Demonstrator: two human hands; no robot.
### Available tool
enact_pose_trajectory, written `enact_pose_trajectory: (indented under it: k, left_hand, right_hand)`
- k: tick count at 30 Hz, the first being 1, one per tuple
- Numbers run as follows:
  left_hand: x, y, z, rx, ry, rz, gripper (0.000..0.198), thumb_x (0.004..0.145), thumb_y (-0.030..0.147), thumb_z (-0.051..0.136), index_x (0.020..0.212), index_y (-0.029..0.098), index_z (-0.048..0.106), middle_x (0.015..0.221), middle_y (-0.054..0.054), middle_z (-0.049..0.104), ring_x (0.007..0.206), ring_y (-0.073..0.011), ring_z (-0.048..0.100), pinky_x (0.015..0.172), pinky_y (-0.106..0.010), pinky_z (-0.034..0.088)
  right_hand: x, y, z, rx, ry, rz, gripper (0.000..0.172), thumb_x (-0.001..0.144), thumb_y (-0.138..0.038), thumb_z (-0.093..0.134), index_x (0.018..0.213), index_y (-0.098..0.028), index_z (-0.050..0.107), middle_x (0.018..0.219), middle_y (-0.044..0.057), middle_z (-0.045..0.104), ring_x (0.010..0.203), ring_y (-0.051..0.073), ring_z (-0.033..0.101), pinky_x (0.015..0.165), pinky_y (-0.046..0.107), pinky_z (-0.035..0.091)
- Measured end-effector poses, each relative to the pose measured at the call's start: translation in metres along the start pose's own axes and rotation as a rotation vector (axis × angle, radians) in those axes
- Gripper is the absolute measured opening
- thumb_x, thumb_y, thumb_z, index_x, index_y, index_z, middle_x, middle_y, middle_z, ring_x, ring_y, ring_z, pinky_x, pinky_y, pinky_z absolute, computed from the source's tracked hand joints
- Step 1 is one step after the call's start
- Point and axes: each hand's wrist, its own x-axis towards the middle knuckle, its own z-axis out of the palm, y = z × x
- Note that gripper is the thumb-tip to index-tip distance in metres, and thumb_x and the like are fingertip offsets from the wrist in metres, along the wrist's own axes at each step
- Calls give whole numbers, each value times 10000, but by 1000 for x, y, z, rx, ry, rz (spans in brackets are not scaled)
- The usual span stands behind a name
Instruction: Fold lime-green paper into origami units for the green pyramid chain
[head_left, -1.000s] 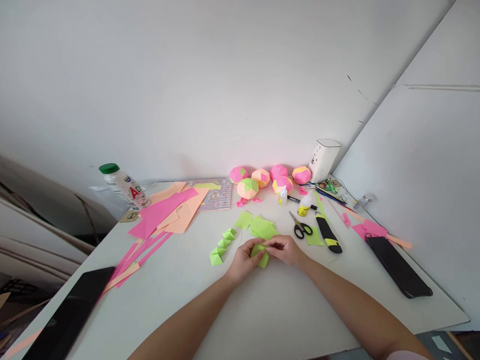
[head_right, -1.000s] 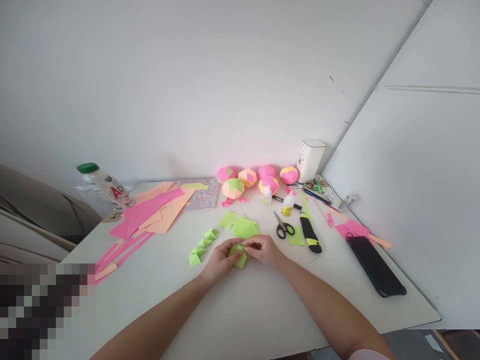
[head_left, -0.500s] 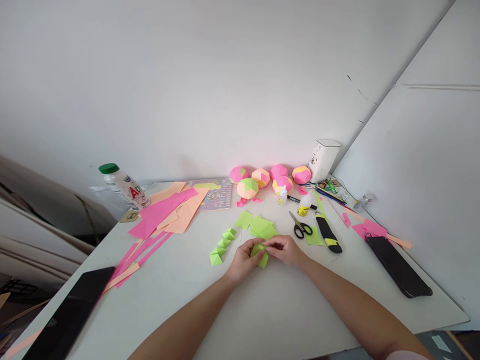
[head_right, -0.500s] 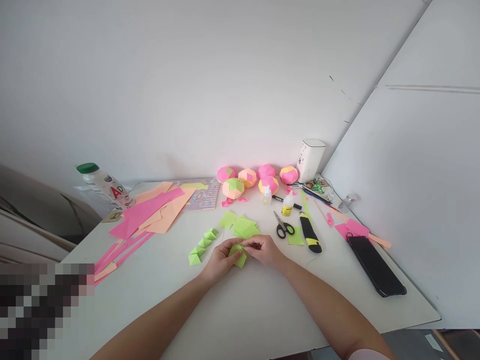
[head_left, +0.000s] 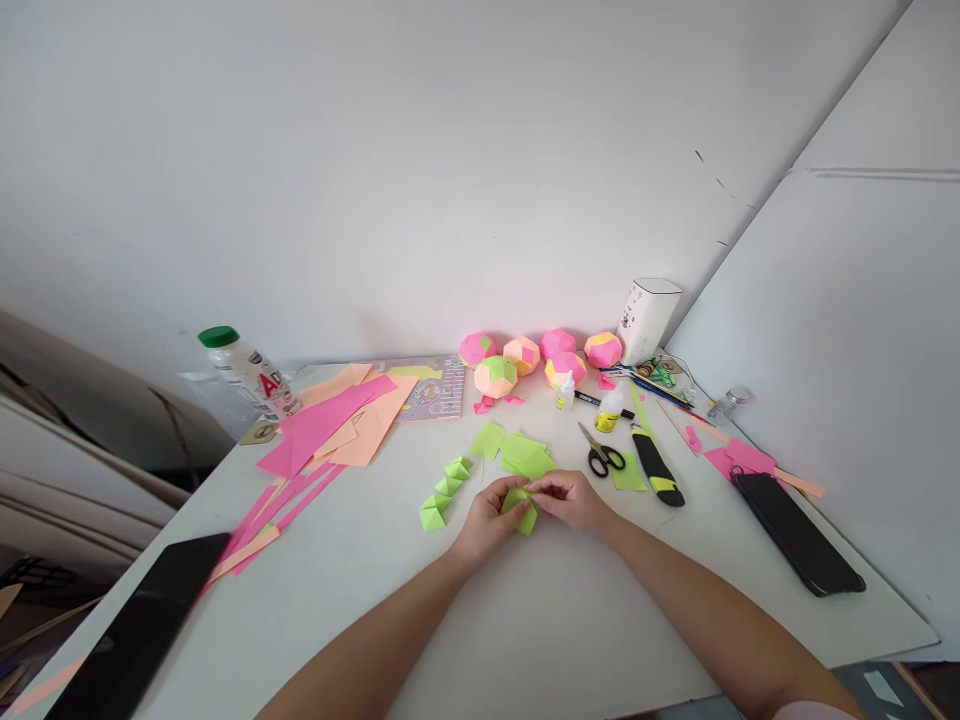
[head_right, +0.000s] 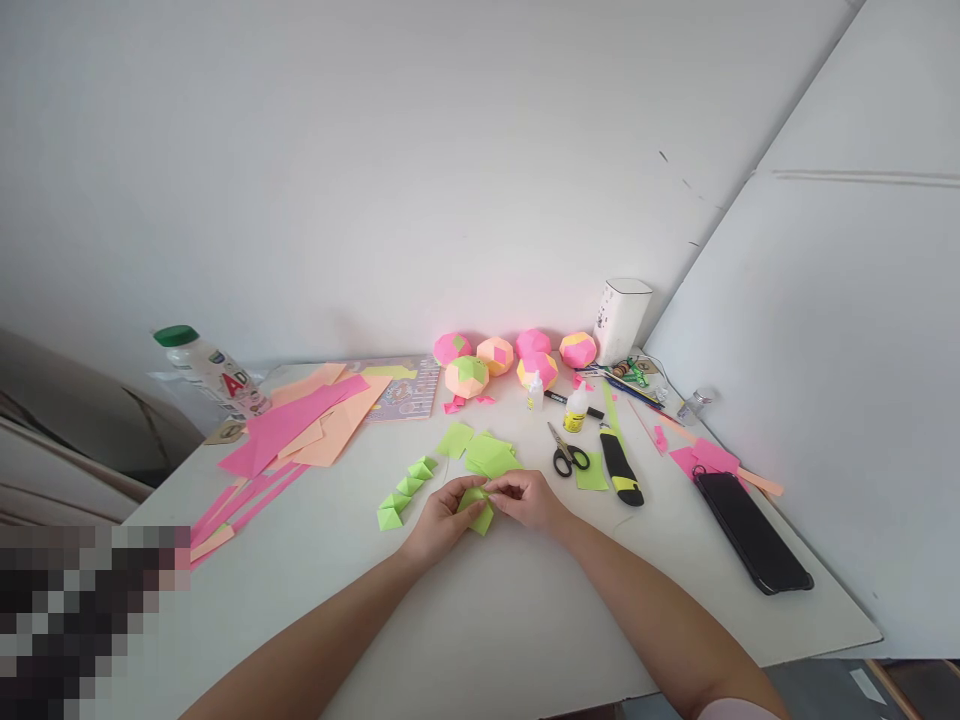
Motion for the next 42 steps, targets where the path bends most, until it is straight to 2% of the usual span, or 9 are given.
enact_pose_trajectory:
  k: [16,27,33,42]
  left_hand:
    - [0,1,0,-19,-15,-5,374,711,384,643,1013,175,574,889,-54,642,792,-178,596,689,-290,473]
    - [0,2,0,-16,-18,-13,374,710,383,642,1004,164,565,865,-52,636,759,-168,593,656,-272,470]
    - [0,2,-1,19,-7,3,371,710,390,641,1001,168,577,904,-57,646,809,-179,598,705,-285,471]
    - [-1,4,0,40,-10,-1,357,722,386,632,1002,172,575,909,-56,645,809,-176,599,700,-279,474]
  right_hand:
    - [0,-7,1,38,-9,31,240,709,-364,650,817,-151,677,596,7,588,487,114,518,469,251,433]
    - [-1,-4,1,17,-11,-4,194,731,-304,631,830,-142,669,625,13,595,504,112,518,470,241,414]
    - [0,-3,1,18,-17,-12,197,737,-308,624,835,-144,668,614,11,592,493,113,514,461,242,410]
    - [0,-2,1,5,-18,-21,208,740,-327,622,832,-147,667,626,13,597,501,113,522,473,244,420]
